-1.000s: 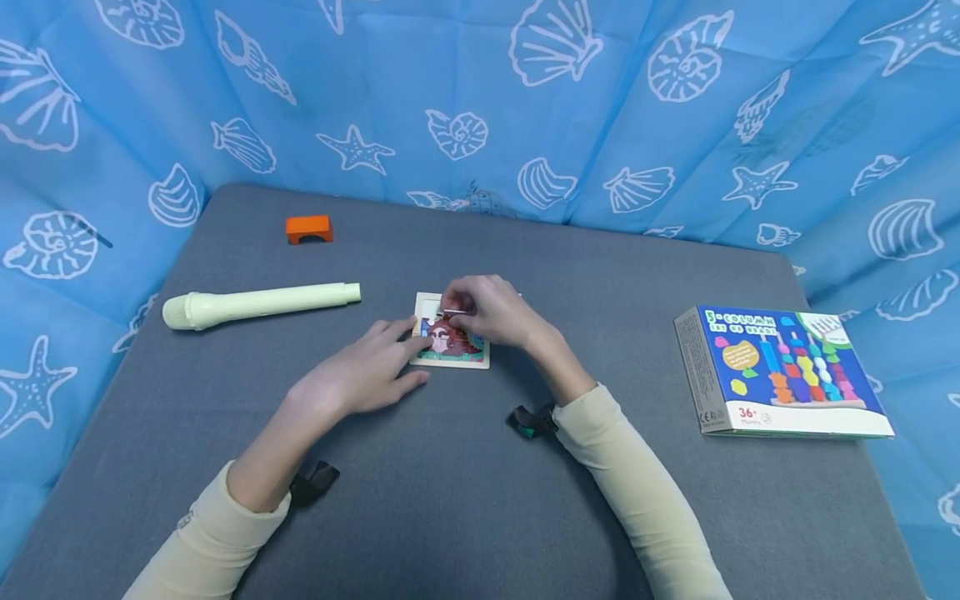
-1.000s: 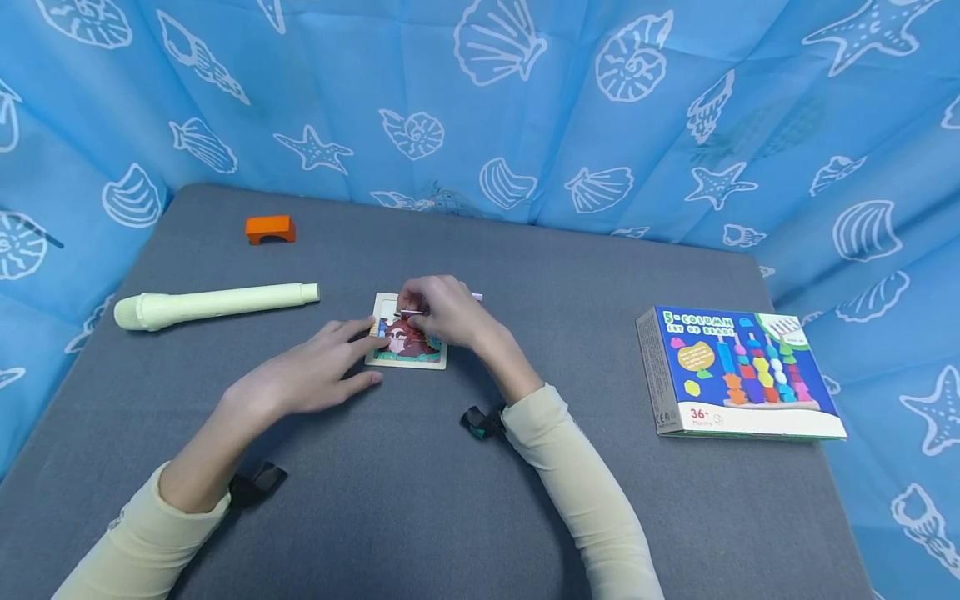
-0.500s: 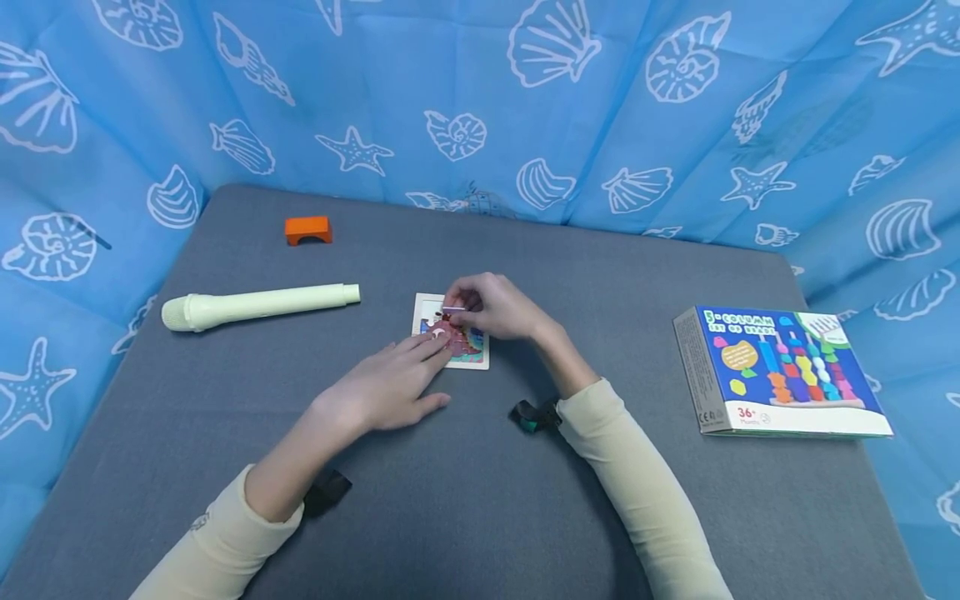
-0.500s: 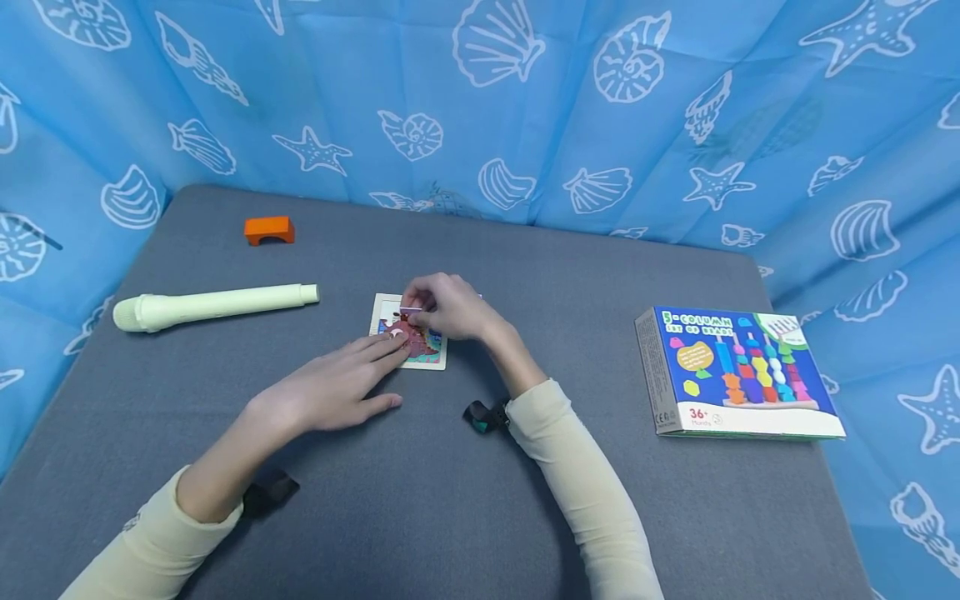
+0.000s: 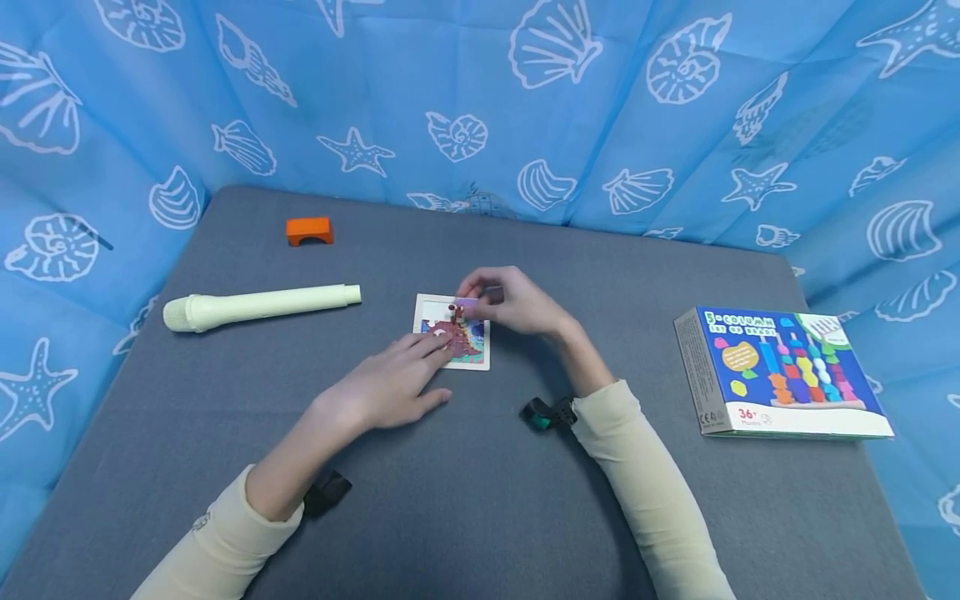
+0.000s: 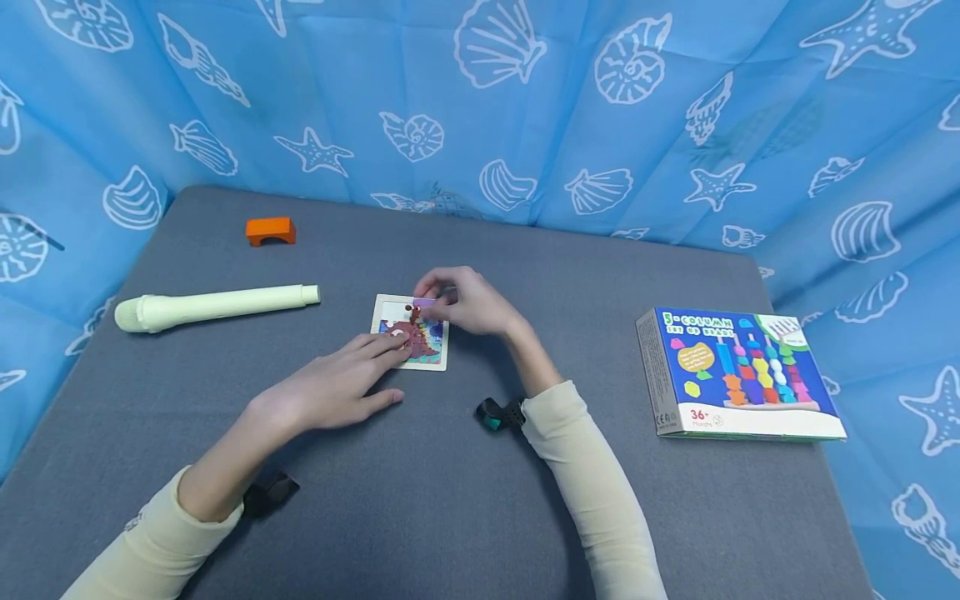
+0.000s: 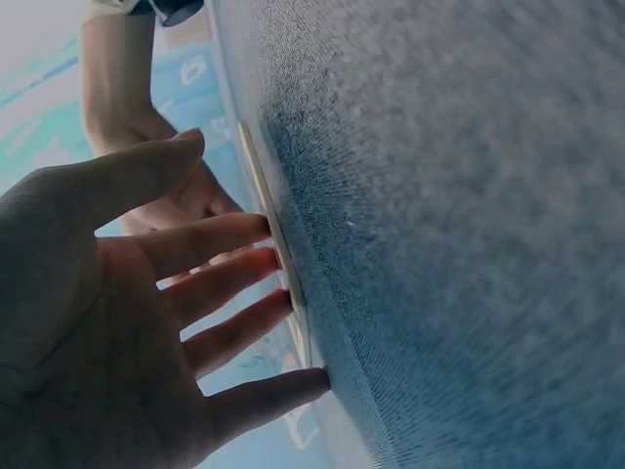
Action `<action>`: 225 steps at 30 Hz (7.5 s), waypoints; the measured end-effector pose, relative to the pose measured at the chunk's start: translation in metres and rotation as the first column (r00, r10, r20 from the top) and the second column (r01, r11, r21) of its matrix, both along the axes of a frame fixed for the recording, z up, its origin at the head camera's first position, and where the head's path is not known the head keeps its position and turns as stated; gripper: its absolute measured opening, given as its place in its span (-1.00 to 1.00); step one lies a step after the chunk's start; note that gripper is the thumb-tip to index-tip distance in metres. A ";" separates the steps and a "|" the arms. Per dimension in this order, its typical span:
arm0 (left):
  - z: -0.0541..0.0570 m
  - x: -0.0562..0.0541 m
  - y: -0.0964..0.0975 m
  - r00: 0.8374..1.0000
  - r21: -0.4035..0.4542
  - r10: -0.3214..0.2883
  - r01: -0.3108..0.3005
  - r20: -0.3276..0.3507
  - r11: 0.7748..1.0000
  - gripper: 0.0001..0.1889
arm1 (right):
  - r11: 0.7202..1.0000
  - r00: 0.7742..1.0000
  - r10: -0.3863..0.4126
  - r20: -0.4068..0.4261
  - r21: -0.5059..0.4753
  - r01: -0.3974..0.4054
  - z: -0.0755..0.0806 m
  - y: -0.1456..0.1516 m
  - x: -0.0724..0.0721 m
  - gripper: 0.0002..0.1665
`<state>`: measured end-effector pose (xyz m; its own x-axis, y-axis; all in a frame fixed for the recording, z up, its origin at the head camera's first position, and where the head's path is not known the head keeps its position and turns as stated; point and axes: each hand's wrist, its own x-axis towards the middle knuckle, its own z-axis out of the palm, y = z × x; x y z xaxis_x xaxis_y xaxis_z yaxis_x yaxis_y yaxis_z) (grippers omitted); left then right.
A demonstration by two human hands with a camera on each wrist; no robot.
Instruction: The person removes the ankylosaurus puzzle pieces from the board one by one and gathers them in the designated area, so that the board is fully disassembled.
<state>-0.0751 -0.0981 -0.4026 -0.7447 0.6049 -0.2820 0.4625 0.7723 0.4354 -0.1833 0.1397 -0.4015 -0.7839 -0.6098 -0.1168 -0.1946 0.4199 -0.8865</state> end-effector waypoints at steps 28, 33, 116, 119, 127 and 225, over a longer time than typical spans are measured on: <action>-0.002 0.000 -0.001 1.000 0.043 0.007 -0.008 0.029 0.999 -0.27 | 0.975 0.979 -0.204 0.020 0.098 0.201 0.006 0.098 -0.004 -0.66; 0.012 0.002 0.002 0.998 0.013 0.022 -0.023 0.052 1.000 -0.27 | 0.966 0.976 -0.219 0.007 0.140 0.216 0.004 0.102 -0.005 -0.66; -0.021 -0.008 -0.003 0.999 0.046 0.015 -0.017 0.041 0.999 -0.26 | 0.932 0.977 0.054 -0.207 0.361 0.025 0.002 -0.008 0.012 -0.91; -0.014 -0.006 -0.002 0.999 0.034 0.016 -0.017 0.048 0.999 -0.27 | 0.930 0.973 0.067 -0.220 0.367 0.020 0.004 -0.007 0.014 -0.89; -0.023 -0.007 -0.003 1.000 0.085 0.010 -0.012 0.022 0.996 -0.27 | 0.928 0.972 0.086 -0.220 0.372 0.002 0.009 -0.006 0.016 -0.85; 0.018 0.005 0.003 0.997 0.008 0.024 -0.025 0.070 1.000 -0.29 | 0.971 0.980 -0.197 -0.035 0.130 0.200 0.003 0.100 0.010 -0.69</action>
<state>-0.0697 -0.0955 -0.3851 -0.7377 0.5896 -0.3289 0.4118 0.7790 0.4728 -0.1735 0.2397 -0.3986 -0.8909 -0.4221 -0.1674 -0.1142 0.5652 -0.8170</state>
